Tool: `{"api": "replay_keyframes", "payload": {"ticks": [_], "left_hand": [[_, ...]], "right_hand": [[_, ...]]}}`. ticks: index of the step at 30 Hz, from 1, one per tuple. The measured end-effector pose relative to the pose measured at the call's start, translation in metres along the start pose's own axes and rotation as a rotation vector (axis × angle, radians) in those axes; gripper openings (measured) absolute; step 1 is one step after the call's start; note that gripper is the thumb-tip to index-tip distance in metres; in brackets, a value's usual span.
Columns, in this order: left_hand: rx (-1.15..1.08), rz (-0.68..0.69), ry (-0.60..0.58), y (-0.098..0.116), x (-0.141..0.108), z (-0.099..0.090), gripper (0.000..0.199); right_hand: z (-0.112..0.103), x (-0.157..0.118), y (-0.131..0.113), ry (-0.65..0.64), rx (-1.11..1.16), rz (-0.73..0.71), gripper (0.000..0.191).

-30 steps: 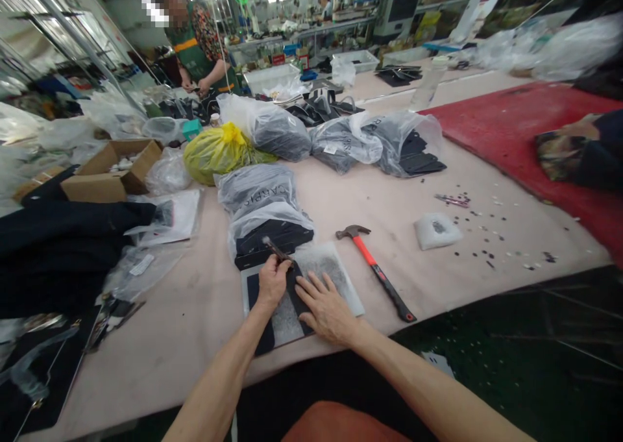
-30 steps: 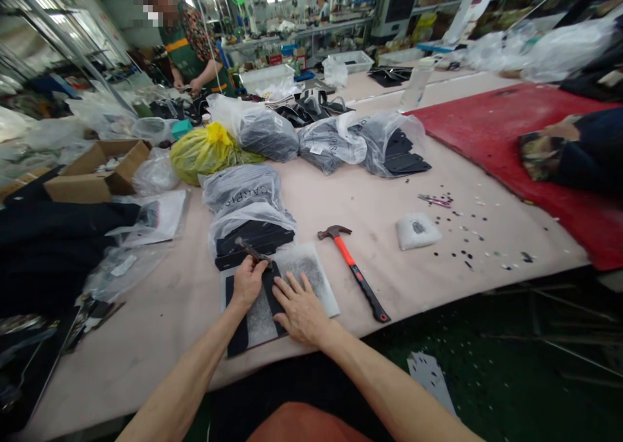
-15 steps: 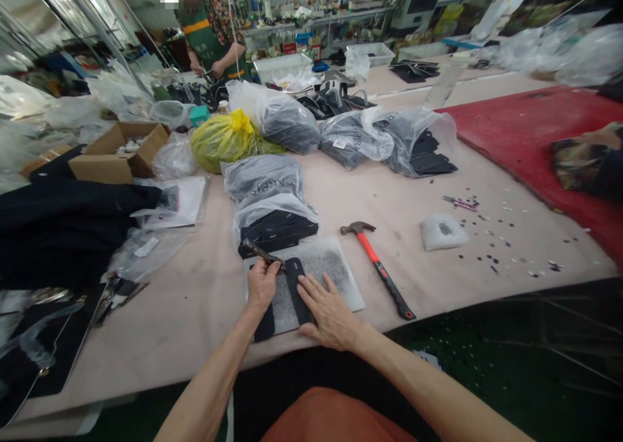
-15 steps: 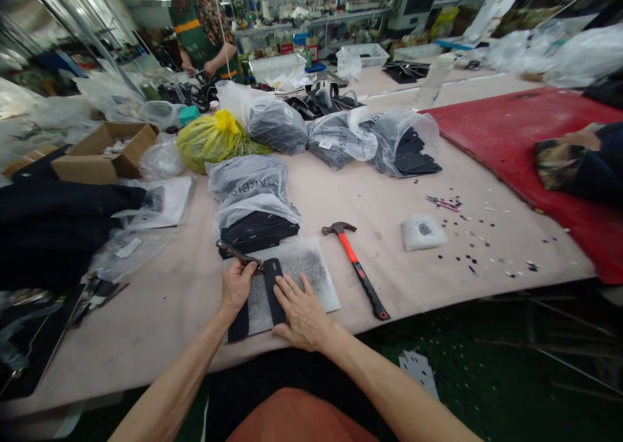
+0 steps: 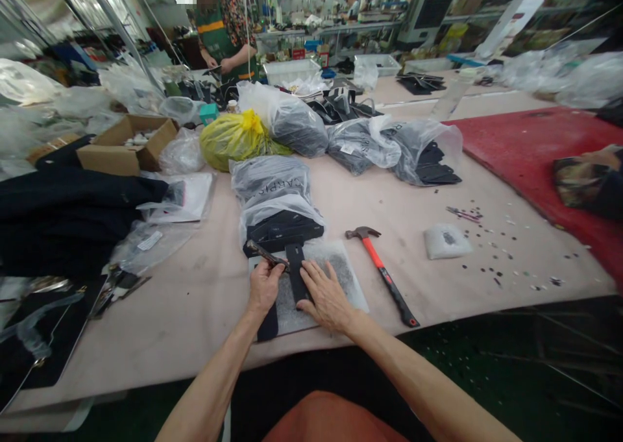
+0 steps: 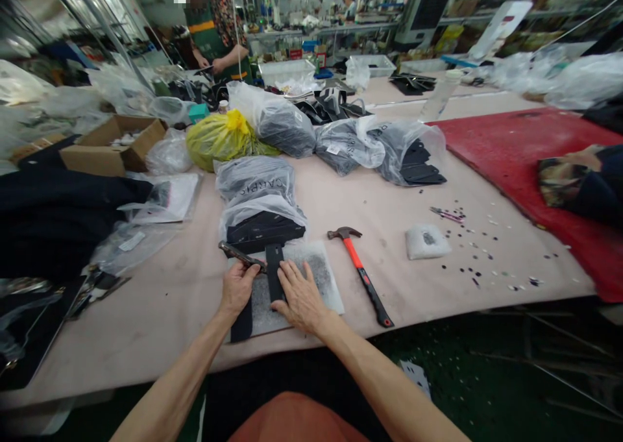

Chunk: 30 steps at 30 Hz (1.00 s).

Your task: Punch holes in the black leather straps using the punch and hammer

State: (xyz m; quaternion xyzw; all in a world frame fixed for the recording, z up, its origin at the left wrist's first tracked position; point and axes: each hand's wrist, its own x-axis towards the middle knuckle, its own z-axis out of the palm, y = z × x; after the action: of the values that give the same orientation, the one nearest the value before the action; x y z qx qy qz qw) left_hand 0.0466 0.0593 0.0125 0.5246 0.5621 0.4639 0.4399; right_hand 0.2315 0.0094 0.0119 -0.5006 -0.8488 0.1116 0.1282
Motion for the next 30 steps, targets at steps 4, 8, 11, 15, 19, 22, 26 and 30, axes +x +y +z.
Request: {"api": "replay_keyframes", "payload": {"ticks": [4, 8, 11, 15, 19, 22, 26, 30], "left_hand": [[-0.065, -0.017, -0.033, -0.002, -0.007, 0.0, 0.022], [-0.134, -0.043, -0.071, -0.001, -0.011, 0.006, 0.025], [-0.123, -0.04, -0.103, 0.0, -0.014, 0.009, 0.026], [-0.076, -0.025, -0.175, 0.001, -0.023, 0.01, 0.022], [-0.008, -0.017, -0.234, 0.001, -0.039, 0.01, 0.019], [0.054, -0.001, -0.235, -0.001, -0.049, 0.01, 0.018], [0.128, 0.023, -0.209, -0.007, -0.054, 0.008, 0.019], [0.13, 0.018, -0.186, -0.013, -0.053, 0.005, 0.021]], "right_hand": [[0.003, -0.014, 0.003, -0.031, 0.019, 0.0, 0.073], [0.009, -0.013, 0.003, -0.022, 0.033, 0.038, 0.075], [0.008, -0.011, 0.004, -0.023, 0.067, 0.059, 0.079], [-0.002, -0.014, 0.014, -0.084, 0.144, 0.003, 0.082], [-0.01, -0.018, 0.021, -0.105, 0.212, -0.026, 0.074], [-0.011, -0.018, 0.019, -0.071, 0.222, 0.009, 0.071], [-0.008, -0.015, 0.015, -0.04, 0.214, 0.038, 0.07], [-0.008, -0.014, 0.015, -0.024, 0.203, 0.052, 0.069]]}}
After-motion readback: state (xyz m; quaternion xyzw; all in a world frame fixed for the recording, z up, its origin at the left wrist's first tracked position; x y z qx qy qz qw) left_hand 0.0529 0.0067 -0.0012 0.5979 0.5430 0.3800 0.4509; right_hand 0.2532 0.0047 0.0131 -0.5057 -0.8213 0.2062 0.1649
